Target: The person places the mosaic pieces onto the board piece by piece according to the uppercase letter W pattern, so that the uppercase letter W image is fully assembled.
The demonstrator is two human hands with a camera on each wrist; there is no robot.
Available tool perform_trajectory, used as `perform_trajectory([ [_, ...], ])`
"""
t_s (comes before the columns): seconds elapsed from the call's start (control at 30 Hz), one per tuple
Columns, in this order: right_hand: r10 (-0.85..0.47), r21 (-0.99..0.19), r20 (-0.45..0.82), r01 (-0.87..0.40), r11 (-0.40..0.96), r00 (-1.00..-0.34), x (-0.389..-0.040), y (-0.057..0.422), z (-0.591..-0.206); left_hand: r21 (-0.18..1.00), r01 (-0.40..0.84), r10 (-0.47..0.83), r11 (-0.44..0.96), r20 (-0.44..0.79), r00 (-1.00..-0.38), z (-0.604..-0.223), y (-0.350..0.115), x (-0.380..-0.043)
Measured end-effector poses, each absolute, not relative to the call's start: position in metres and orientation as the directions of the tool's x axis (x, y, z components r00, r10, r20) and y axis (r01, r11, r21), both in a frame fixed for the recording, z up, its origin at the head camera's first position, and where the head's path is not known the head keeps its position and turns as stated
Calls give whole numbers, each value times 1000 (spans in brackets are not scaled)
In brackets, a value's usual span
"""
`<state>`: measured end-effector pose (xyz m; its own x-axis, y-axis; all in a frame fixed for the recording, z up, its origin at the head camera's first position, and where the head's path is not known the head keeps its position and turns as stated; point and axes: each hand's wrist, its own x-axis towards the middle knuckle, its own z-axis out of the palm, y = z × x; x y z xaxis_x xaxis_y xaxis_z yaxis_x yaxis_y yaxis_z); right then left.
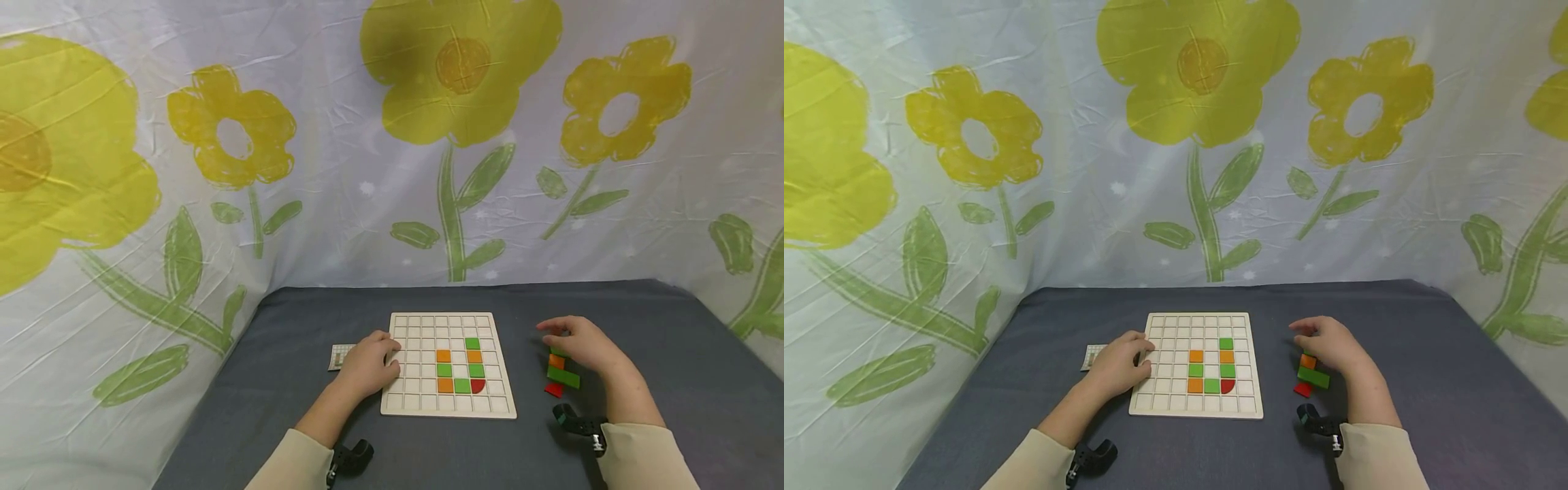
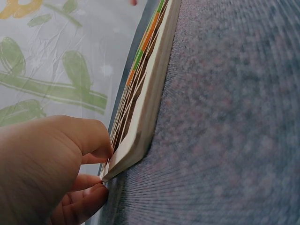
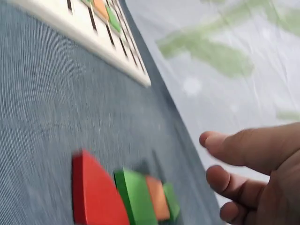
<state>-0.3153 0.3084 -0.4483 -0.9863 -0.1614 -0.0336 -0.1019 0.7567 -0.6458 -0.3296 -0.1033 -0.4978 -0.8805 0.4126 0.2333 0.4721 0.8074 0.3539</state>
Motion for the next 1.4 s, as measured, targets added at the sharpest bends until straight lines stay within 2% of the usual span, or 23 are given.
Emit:
perform_trajectory([
  [0.23, -93, -660, -136, 20, 751, -986, -315, 338, -462, 344, 476, 419, 809, 230, -879, -499, -104, -331],
  [0.4, -67, -655, -169, 61, 753, -983, -314, 345, -468, 366, 474, 420, 801, 221, -880, -500, -105, -331],
  [1.13, -23, -607, -116, 52, 793, -993, -319, 334, -473, 378, 462, 409, 802, 216, -887, -497, -105, -329],
  [1.4, -51, -587, -80, 6, 810, -995, -316, 322, -451, 384, 464, 410, 798, 218, -886, -496, -104, -329],
])
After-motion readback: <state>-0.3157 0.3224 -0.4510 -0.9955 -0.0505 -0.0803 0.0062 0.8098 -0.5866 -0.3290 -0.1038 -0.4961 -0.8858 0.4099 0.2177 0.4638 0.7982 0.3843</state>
